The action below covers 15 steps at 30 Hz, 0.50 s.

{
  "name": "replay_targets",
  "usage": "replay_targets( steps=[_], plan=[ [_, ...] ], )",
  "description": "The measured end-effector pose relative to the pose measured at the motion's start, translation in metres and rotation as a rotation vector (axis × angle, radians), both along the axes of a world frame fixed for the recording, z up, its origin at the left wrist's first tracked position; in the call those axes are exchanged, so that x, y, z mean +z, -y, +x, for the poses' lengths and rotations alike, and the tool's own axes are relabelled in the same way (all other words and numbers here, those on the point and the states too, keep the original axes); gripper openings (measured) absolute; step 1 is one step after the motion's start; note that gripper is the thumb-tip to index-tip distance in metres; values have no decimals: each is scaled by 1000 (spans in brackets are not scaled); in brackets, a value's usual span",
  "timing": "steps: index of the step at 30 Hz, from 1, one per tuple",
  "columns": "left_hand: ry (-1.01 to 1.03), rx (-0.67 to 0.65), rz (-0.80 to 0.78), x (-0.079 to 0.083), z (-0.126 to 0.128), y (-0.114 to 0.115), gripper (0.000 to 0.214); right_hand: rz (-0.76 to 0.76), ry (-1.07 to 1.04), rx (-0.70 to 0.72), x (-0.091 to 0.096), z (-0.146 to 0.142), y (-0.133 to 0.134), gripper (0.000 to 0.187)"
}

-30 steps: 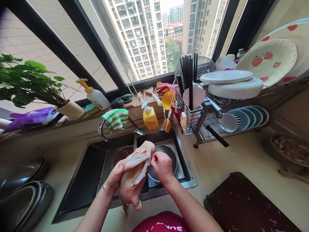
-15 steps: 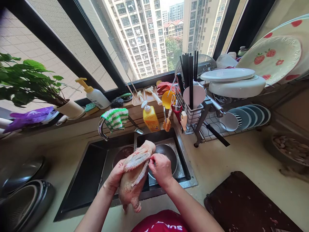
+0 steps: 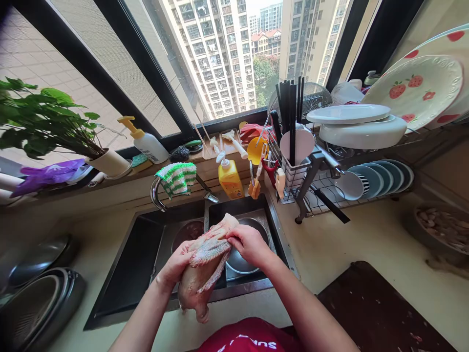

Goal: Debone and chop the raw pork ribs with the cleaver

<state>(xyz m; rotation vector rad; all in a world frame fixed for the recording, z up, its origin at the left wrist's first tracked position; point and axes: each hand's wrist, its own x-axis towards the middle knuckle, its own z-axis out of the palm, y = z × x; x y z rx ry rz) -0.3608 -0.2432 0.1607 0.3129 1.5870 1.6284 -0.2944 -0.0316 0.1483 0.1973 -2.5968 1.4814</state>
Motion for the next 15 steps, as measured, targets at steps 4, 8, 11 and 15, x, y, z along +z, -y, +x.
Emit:
replay_targets(
  steps=[4,8,11,15],
  plan=[
    [0,1,-3,0,1,-1,41,89,23,20,-2,-4,-1,15],
    [26,54,38,2,0,-1,44,34,177,-169,-37,-12,-8,10],
    [3,152,118,5,-4,-2,48,-5,325,-159,-80,-9,-13,14],
    [-16,341,192,6,-8,-2,50,-6,426,-93,-123,9,-10,16]
  ],
)
